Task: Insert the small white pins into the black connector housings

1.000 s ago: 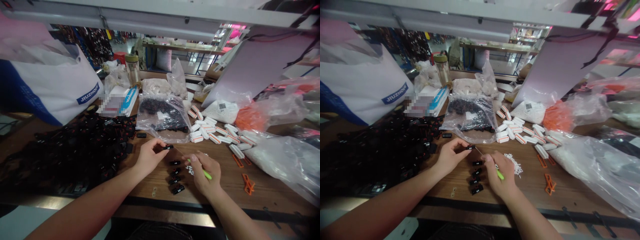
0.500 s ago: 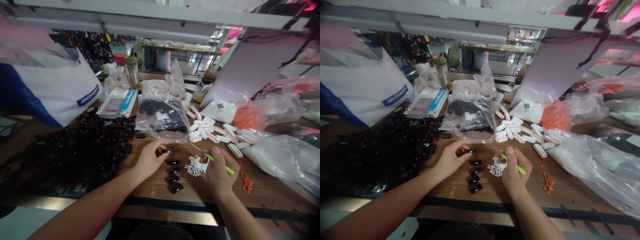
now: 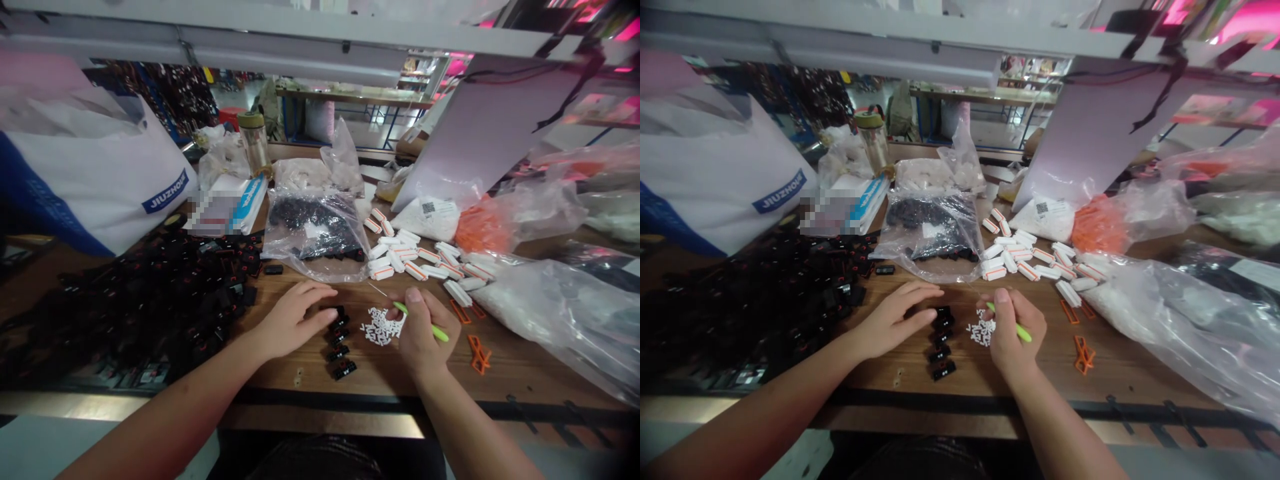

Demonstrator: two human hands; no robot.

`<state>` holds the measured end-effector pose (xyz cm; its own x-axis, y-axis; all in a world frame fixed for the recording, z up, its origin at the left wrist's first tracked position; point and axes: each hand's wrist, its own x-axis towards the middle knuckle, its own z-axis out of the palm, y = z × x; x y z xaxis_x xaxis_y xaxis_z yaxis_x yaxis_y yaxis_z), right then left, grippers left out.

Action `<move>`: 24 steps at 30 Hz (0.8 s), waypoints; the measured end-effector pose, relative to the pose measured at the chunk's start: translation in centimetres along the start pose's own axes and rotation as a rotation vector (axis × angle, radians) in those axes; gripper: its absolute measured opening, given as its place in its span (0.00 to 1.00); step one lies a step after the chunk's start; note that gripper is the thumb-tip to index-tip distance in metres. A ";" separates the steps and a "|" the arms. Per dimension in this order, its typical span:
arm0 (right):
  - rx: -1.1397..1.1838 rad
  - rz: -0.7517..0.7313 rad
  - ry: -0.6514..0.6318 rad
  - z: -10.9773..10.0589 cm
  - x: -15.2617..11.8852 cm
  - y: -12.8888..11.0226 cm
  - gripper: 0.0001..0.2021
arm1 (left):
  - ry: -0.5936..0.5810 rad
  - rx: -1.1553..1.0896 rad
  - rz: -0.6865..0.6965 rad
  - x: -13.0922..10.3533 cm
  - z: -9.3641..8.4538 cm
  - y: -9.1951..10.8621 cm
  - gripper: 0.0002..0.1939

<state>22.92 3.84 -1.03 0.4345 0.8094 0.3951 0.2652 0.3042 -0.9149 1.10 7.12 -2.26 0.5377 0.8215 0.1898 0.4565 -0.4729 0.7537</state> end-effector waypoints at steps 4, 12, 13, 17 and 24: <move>0.009 0.023 0.021 -0.1 -0.1 0.1 0.18 | -0.143 0.065 0.065 -0.7 0.3 1.0 0.53; -0.036 0.000 -0.013 -0.4 -0.1 -0.1 0.19 | -0.187 0.162 0.149 -1.2 1.8 1.9 0.61; -0.033 0.001 -0.019 -0.4 -0.1 -0.1 0.19 | -0.191 0.165 0.146 -1.2 1.9 1.9 0.60; -0.043 -0.027 -0.028 -0.3 0.1 0.0 0.19 | -0.171 0.189 0.145 -1.5 2.3 1.9 0.52; -0.032 -0.018 0.013 -0.4 0.0 0.2 0.16 | -0.172 0.297 0.272 -1.4 3.4 2.2 0.33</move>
<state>23.34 3.64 -1.19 0.4407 0.7972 0.4127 0.3002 0.3024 -0.9047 3.75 3.85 -2.97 0.7654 0.6011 0.2301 0.4525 -0.7567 0.4719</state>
